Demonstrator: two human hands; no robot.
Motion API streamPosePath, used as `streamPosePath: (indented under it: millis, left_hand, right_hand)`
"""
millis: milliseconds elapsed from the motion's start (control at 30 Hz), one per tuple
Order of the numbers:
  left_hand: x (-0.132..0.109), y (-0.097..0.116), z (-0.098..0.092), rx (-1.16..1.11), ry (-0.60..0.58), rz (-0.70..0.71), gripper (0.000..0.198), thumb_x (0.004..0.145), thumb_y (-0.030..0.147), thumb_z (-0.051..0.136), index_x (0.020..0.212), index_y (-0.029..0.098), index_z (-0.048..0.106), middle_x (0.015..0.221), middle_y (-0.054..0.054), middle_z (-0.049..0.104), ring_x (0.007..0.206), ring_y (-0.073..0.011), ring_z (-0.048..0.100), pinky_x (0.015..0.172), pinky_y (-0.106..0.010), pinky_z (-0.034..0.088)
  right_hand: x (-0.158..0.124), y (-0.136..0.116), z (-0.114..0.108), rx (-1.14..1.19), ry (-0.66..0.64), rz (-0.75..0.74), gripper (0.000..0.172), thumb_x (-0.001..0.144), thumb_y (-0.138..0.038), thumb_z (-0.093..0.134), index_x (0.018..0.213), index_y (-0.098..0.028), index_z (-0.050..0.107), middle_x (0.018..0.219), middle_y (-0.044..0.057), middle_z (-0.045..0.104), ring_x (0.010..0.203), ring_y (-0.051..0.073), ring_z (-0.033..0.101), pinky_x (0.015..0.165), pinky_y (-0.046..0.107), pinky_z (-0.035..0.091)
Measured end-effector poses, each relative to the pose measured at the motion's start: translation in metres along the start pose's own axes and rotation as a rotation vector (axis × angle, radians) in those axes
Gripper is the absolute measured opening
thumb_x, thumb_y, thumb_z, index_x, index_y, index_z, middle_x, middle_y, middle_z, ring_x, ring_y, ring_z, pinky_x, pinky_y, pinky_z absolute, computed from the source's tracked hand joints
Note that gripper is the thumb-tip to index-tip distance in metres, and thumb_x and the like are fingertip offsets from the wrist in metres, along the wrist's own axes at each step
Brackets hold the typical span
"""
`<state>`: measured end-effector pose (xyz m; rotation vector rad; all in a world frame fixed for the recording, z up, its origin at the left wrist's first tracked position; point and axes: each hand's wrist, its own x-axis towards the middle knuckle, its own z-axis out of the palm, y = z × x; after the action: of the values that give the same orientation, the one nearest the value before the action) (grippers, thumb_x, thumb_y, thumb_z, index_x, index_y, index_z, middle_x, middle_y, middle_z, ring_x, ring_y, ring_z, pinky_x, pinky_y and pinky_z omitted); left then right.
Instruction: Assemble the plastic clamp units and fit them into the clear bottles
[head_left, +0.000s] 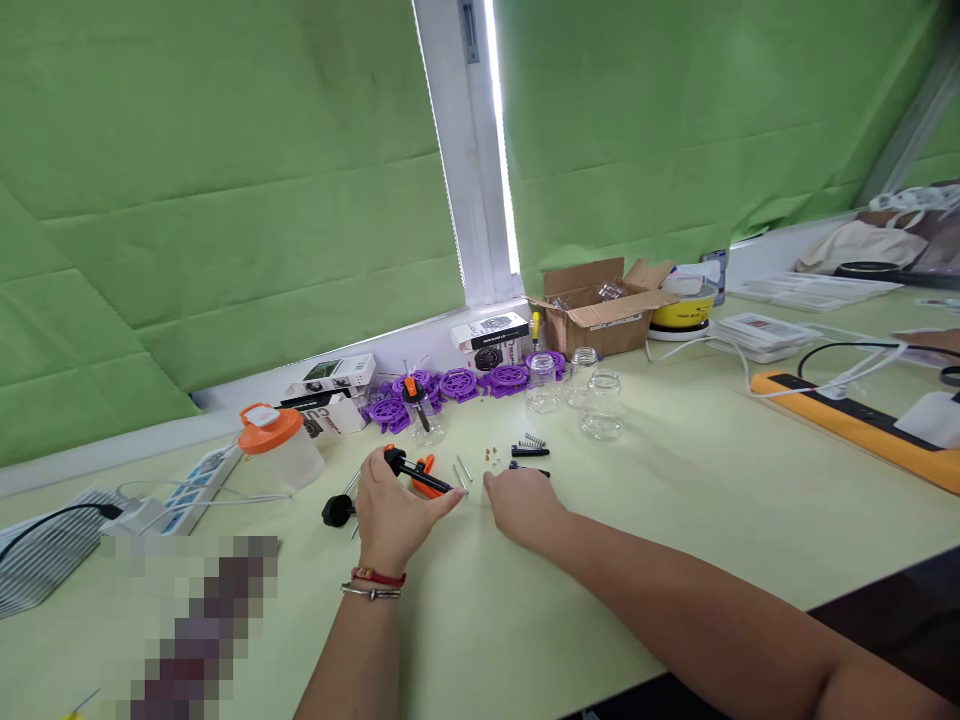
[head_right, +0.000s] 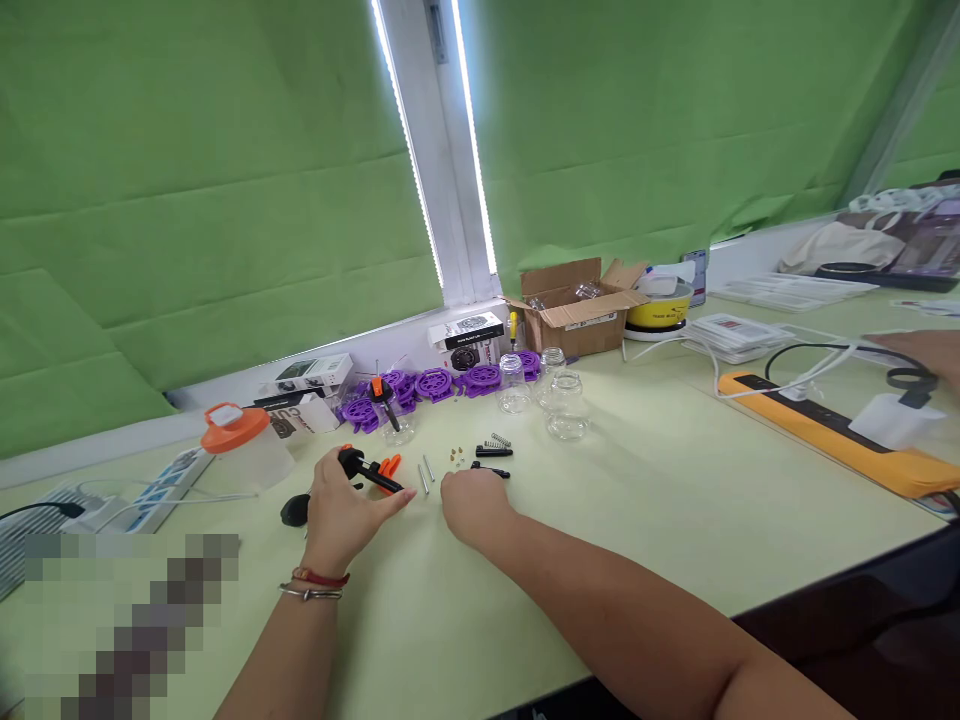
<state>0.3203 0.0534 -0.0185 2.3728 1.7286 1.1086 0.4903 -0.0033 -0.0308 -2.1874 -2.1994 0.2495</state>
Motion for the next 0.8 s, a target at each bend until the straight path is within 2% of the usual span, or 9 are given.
streamPosePath:
  millis: [167,233,333,367,433,500,567,700,800]
  left_hand:
    - [-0.002,0.000,0.003,0.021,-0.033,0.040,0.099,0.045,0.067,0.072,0.122,0.018,0.033,0.117,-0.012,0.048,0.114,-0.0336,0.049,0.094,-0.047,0.041]
    - [-0.003,0.003,0.003,0.031,-0.051,0.048,0.100,0.045,0.067,0.072,0.122,0.017,0.033,0.118,-0.013,0.048,0.114,-0.0340,0.048,0.095,-0.047,0.040]
    - [-0.007,0.012,0.005,0.031,-0.070,0.066,0.096,0.047,0.062,0.073,0.122,0.016,0.034,0.117,-0.013,0.048,0.114,-0.0347,0.048,0.094,-0.048,0.040]
    - [-0.009,0.015,0.007,0.028,-0.072,0.074,0.093,0.048,0.059,0.073,0.122,0.016,0.035,0.117,-0.014,0.048,0.113,-0.0348,0.048,0.094,-0.048,0.040]
    - [-0.012,0.021,0.010,0.025,-0.084,0.085,0.090,0.050,0.050,0.074,0.123,0.015,0.034,0.119,-0.015,0.048,0.112,-0.0347,0.048,0.093,-0.048,0.040]
    - [-0.014,0.023,0.013,0.016,-0.095,0.096,0.092,0.048,0.046,0.075,0.124,0.014,0.034,0.120,-0.015,0.048,0.114,-0.0347,0.047,0.093,-0.047,0.040]
    - [-0.013,0.020,0.014,-0.013,-0.108,0.096,0.086,0.052,0.047,0.073,0.122,0.015,0.037,0.120,-0.014,0.049,0.114,-0.0334,0.048,0.092,-0.045,0.042]
    - [-0.006,0.008,0.009,-0.039,-0.172,-0.017,0.044,0.077,0.050,0.054,0.110,0.020,0.050,0.108,-0.009,0.059,0.098,-0.0261,0.059,0.073,-0.036,0.049]
    - [-0.002,0.003,0.003,0.034,-0.124,-0.104,0.032,0.085,0.045,0.044,0.104,0.022,0.054,0.106,-0.008,0.062,0.095,-0.0256,0.060,0.066,-0.033,0.047]
  right_hand:
    - [0.005,0.002,-0.003,0.002,-0.006,0.087,0.066,0.072,-0.009,0.055,0.136,-0.005,0.039,0.089,0.020,0.069,0.082,0.030,0.067,0.061,0.032,0.046]
    - [0.003,0.002,-0.005,0.048,0.052,0.089,0.062,0.076,-0.013,0.053,0.136,-0.008,0.039,0.088,0.018,0.069,0.081,0.029,0.066,0.061,0.030,0.044]
    - [-0.003,0.003,-0.004,0.317,0.200,-0.038,0.030,0.091,-0.029,0.040,0.109,-0.016,0.060,0.079,0.010,0.067,0.076,0.020,0.063,0.062,0.026,0.041]
    - [-0.004,0.002,-0.002,0.458,0.192,-0.089,0.034,0.093,-0.034,0.034,0.093,-0.016,0.063,0.073,0.007,0.065,0.070,0.017,0.060,0.060,0.024,0.039]
    - [-0.004,0.001,0.002,0.756,0.082,-0.134,0.041,0.093,-0.040,0.032,0.072,-0.017,0.058,0.059,0.001,0.056,0.055,0.012,0.051,0.052,0.021,0.036]
    - [-0.003,0.002,0.007,0.999,-0.032,-0.100,0.035,0.090,-0.037,0.038,0.065,-0.017,0.053,0.053,-0.003,0.049,0.046,0.008,0.042,0.046,0.020,0.032]
    - [0.000,0.005,0.009,1.141,-0.079,-0.062,0.030,0.086,-0.033,0.044,0.062,-0.016,0.051,0.054,-0.003,0.050,0.043,0.007,0.040,0.045,0.019,0.033]
    - [0.002,0.020,0.004,1.123,-0.173,-0.011,0.026,0.082,-0.032,0.051,0.061,-0.016,0.054,0.055,-0.002,0.055,0.041,0.006,0.041,0.046,0.020,0.035]
    - [0.001,0.036,-0.001,0.942,-0.185,-0.027,0.029,0.079,-0.033,0.053,0.057,-0.015,0.056,0.055,0.000,0.058,0.042,0.007,0.042,0.044,0.020,0.034]
